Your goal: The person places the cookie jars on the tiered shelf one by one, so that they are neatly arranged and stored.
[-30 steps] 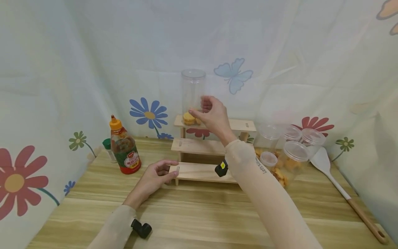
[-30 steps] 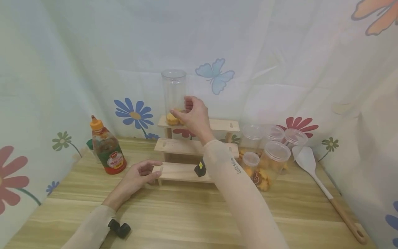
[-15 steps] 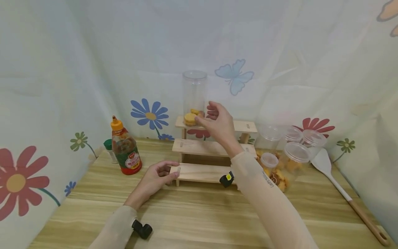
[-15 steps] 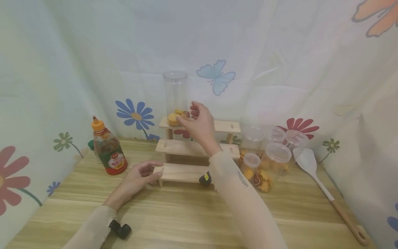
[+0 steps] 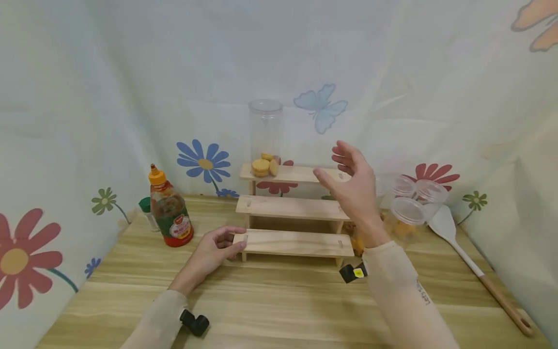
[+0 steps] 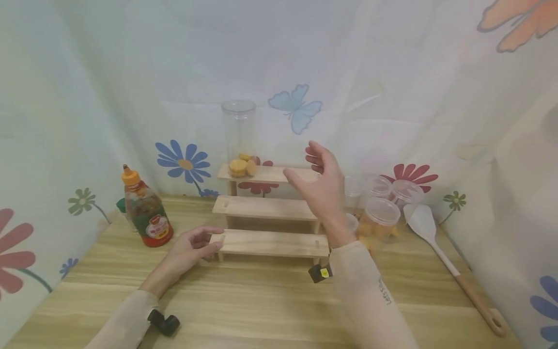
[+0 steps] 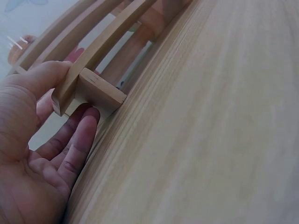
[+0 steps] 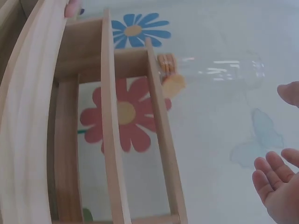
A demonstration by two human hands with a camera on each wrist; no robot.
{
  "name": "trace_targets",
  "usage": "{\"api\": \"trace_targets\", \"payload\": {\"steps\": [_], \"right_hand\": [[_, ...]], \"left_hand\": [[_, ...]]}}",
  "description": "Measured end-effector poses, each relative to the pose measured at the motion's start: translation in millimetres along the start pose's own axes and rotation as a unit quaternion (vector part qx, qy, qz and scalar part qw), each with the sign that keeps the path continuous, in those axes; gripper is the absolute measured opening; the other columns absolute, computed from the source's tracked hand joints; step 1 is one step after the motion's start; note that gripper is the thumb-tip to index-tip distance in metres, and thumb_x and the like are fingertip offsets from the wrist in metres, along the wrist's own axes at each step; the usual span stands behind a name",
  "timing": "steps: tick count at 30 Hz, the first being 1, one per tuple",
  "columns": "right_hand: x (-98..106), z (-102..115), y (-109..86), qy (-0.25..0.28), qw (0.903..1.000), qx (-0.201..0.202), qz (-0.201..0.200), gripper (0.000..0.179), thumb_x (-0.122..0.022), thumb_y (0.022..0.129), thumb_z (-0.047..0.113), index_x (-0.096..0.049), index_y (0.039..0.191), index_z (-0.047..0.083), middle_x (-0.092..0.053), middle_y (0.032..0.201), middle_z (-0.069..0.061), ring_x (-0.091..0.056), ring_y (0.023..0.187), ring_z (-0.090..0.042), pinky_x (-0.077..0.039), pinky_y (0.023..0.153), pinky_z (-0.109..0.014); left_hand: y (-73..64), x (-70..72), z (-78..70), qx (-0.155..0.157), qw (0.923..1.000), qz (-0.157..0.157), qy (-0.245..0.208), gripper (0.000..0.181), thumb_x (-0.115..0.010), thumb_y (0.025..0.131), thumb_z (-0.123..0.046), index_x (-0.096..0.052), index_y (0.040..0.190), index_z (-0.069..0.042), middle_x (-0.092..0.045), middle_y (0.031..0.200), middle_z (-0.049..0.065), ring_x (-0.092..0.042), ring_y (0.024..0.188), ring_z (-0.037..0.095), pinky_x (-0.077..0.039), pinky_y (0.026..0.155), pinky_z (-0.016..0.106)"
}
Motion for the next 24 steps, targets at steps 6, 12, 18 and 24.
{"api": "trace_targets", "payload": {"steps": [6, 12, 18, 24], "right_hand": [[36, -1, -16.7, -0.001, 0.9995, -0.019, -0.025, 0.077, -0.091, 0.096, 0.018, -0.054, 0.164, 0.016, -0.063, 0.153, -0.002, -0.061, 0.14, -0.023, -0.046, 0.121, -0.038], [72, -11, -33.0, -0.026, 0.9969, -0.045, -0.06, 0.079, -0.092, 0.094, 0.012, -0.055, 0.163, 0.018, -0.062, 0.157, -0.003, -0.059, 0.143, -0.024, -0.045, 0.119, -0.031], [108, -24, -49.2, -0.08, 0.9899, -0.063, -0.099, 0.078, -0.093, 0.092, 0.014, -0.057, 0.162, 0.017, -0.062, 0.158, -0.003, -0.058, 0.143, -0.02, -0.044, 0.115, -0.023], [137, -45, -63.9, -0.058, 0.9868, -0.073, -0.132, 0.076, -0.091, 0.092, 0.004, -0.058, 0.159, 0.018, -0.062, 0.151, 0.004, -0.059, 0.138, -0.013, -0.045, 0.111, -0.015]], "left_hand": [[-2.0, 2.8, 0.9, -0.001, 1.0, -0.003, 0.0, 0.041, -0.084, 0.104, -0.025, -0.073, 0.143, -0.014, -0.073, 0.113, 0.013, -0.073, 0.092, 0.024, -0.064, 0.078, 0.033], [-1.9, 1.0, -0.8, 0.004, 0.9999, -0.001, -0.011, 0.042, -0.084, 0.104, -0.024, -0.073, 0.143, -0.012, -0.073, 0.113, 0.014, -0.073, 0.093, 0.023, -0.063, 0.078, 0.032], [-0.8, -0.8, -1.3, 0.003, 0.9999, 0.004, -0.009, 0.044, -0.083, 0.104, -0.024, -0.072, 0.144, -0.01, -0.072, 0.115, 0.018, -0.072, 0.094, 0.024, -0.063, 0.078, 0.033], [1.9, -0.4, 3.4, 0.001, 1.0, 0.003, -0.005, 0.042, -0.084, 0.104, -0.025, -0.073, 0.143, -0.014, -0.073, 0.113, 0.015, -0.072, 0.09, 0.023, -0.064, 0.077, 0.033]]}}
Point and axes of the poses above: each hand's wrist, its own y-axis towards the middle knuckle, its own x-axis out of the back of the hand, z = x × y, the point moved 1 cm from there along y, towards the middle knuckle
